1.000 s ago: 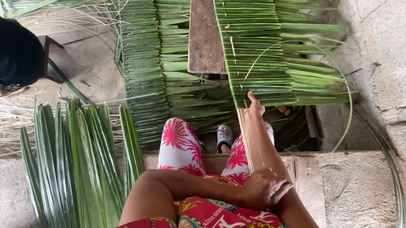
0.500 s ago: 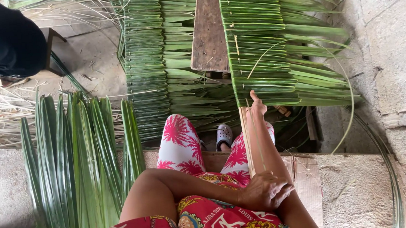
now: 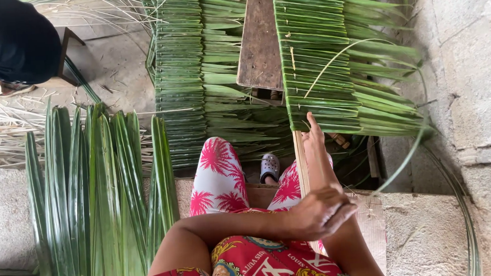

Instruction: Weaving palm leaves over a wooden frame to create a thatched panel

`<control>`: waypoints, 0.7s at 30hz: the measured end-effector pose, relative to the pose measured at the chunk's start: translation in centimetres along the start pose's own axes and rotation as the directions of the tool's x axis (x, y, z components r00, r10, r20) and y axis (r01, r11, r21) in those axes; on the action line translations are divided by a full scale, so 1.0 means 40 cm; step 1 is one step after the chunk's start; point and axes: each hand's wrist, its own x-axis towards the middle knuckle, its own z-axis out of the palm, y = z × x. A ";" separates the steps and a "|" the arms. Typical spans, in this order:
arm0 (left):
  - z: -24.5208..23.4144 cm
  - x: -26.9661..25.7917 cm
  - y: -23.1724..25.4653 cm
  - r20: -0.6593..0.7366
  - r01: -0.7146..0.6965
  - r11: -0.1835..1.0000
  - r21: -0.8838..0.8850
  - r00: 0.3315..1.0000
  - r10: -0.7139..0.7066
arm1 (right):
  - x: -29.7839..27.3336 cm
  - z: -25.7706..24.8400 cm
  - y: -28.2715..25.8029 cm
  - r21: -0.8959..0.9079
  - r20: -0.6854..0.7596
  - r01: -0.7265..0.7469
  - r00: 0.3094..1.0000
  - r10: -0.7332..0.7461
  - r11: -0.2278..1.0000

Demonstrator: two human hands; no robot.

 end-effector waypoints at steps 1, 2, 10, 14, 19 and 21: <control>-0.019 -0.002 -0.016 -0.042 -0.054 0.998 0.032 0.998 0.055 | -0.086 -0.063 -0.011 -0.118 0.448 0.271 0.873 -0.193 0.955; -0.039 -0.004 -0.032 -0.082 -0.106 0.992 0.067 0.990 0.111 | -0.172 -0.126 -0.022 -0.098 0.812 0.540 0.528 -0.247 0.836; -0.326 -0.193 -0.247 -0.331 0.186 0.768 0.612 0.943 0.036 | 0.037 -0.122 0.058 -0.301 0.708 -0.081 0.648 0.279 0.950; -0.381 -0.353 -0.365 -0.394 0.393 0.618 0.681 0.908 -0.143 | 0.015 -0.140 0.081 -0.425 0.680 0.167 0.708 0.192 0.890; -0.363 -0.423 -0.493 -0.418 0.425 0.585 0.690 0.895 -0.157 | -0.050 -0.114 0.063 -0.365 0.651 0.359 0.758 -0.040 0.859; -0.357 -0.431 -0.521 -0.446 0.442 0.586 0.678 0.882 -0.149 | -0.082 -0.100 0.042 -0.367 0.655 0.412 0.751 -0.083 0.834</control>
